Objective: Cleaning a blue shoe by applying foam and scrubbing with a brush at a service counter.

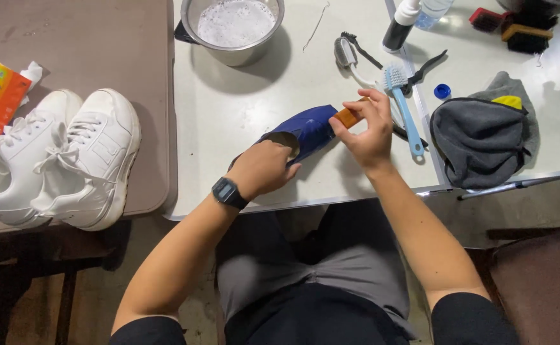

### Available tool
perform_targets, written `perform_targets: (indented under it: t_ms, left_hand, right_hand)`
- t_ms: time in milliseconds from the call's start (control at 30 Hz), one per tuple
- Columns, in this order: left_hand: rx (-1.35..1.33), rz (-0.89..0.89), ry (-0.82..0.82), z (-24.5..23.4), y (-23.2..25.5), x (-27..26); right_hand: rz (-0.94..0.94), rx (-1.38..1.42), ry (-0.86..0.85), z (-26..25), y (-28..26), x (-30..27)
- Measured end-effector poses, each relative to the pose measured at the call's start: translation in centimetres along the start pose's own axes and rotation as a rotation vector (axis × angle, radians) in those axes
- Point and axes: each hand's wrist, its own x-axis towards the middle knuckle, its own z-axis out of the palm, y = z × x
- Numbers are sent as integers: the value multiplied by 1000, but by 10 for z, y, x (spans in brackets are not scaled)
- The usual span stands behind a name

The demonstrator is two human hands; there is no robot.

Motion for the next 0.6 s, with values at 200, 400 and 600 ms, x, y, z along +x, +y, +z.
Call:
perform_targets:
  t_ms: [200,400,600]
  left_hand:
    - [-250,93,-31,8,-21,19]
    - [-362,143,-204,35,-39,35]
    - [-430,192,-195,5,-24,23]
  right_hand:
    - [18,-76,55,28,8,-7]
    - [-173,-132,26,41,33,-4]
    - [-260,110,-96,49,-20,-30]
